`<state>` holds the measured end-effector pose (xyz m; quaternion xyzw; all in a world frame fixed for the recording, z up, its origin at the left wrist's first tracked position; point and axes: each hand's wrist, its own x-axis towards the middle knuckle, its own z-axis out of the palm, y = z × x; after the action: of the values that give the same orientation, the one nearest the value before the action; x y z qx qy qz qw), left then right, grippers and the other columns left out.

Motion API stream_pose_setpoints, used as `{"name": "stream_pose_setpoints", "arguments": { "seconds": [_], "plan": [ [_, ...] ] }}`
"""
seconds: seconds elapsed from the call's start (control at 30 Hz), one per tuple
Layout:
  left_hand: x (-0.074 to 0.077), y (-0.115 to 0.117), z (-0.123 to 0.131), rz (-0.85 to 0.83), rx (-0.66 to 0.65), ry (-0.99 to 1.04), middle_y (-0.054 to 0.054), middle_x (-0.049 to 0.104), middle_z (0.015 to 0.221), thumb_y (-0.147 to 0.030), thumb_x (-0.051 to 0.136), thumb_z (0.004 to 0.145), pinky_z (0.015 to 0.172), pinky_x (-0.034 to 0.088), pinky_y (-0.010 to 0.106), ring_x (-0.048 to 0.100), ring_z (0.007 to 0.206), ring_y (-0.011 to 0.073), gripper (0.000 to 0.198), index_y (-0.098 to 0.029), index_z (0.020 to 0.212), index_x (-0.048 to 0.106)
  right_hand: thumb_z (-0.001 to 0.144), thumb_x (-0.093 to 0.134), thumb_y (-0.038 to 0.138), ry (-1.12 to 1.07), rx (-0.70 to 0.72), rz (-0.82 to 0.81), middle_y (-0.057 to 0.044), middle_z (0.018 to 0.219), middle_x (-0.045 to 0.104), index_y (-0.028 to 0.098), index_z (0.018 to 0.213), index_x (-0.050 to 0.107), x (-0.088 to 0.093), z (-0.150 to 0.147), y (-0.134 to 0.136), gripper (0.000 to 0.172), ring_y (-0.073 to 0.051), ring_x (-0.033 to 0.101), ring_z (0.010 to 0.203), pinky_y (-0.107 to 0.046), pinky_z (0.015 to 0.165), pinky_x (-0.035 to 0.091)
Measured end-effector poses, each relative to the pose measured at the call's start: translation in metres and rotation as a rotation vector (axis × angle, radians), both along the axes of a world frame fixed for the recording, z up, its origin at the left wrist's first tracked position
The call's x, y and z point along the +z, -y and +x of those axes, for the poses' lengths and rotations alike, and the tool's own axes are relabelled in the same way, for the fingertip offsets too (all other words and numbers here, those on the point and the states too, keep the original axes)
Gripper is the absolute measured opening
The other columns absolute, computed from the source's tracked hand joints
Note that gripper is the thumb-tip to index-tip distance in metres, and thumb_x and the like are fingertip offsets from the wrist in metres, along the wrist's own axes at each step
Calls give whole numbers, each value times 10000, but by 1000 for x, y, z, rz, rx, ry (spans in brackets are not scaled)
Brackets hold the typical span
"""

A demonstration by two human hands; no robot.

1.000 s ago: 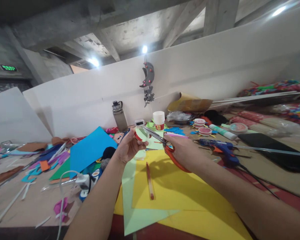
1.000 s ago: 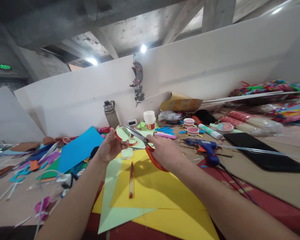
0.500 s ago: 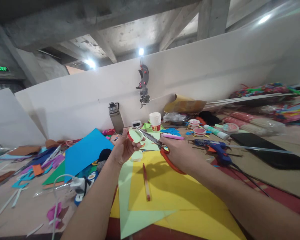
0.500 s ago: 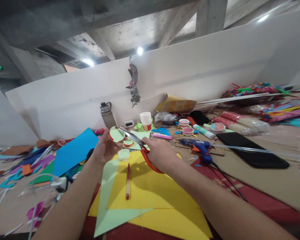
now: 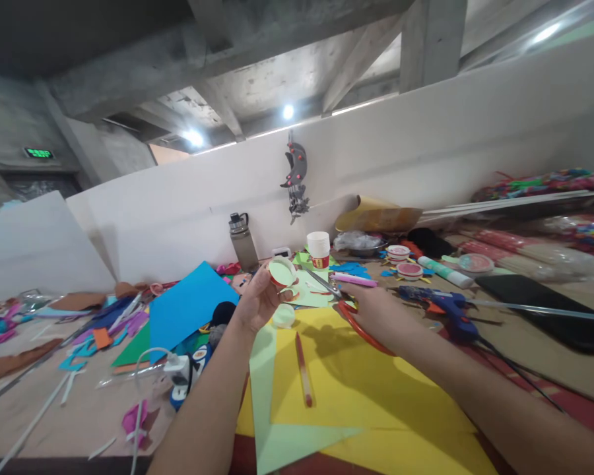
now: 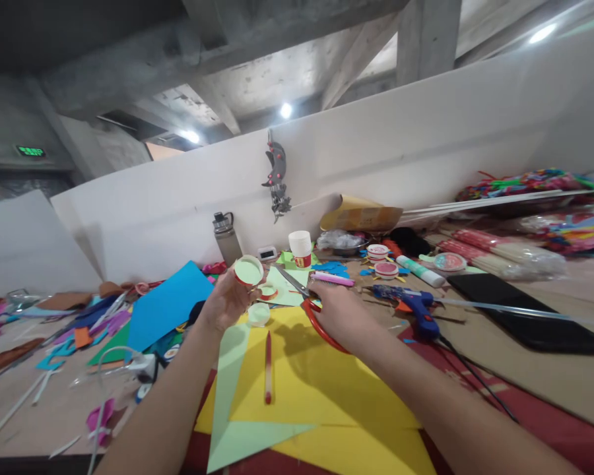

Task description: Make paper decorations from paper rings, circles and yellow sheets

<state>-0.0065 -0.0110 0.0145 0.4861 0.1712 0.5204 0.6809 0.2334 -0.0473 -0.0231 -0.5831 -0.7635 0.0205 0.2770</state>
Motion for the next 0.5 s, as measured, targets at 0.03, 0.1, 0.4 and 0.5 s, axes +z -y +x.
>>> {"name": "stream_pose_setpoints", "arguments": {
  "seconds": [0.03,0.1,0.4,0.5],
  "plan": [
    [0,0,0,6,16,6,78,692,1098,-362,713,794,687,578,278,689,961,226,406,-212,1152,596,876,494,326,33,-8,-6,-103,982,747,260,1166,652,1,3,4,337,-262,696,808,-294,600,432],
    [0,0,-1,20,47,12,57,687,1093,-329,718,792,697,578,272,678,987,213,403,-236,1161,584,867,494,351,108,-47,-48,-111,952,749,284,1169,651,0,8,13,347,-295,698,797,-313,575,420],
    [1,4,3,-21,-13,4,52,678,1123,-256,713,787,752,575,320,661,1071,282,465,-271,1222,548,803,546,236,268,-5,-186,-161,898,718,195,975,714,-17,27,33,244,-300,678,819,-354,664,458],
    [0,4,6,-29,1,17,44,687,1098,-185,715,766,795,561,316,662,1076,269,523,-276,1250,540,790,577,236,241,13,-121,-165,905,708,182,995,723,-17,25,33,257,-307,661,854,-395,737,482]
  ]
}}
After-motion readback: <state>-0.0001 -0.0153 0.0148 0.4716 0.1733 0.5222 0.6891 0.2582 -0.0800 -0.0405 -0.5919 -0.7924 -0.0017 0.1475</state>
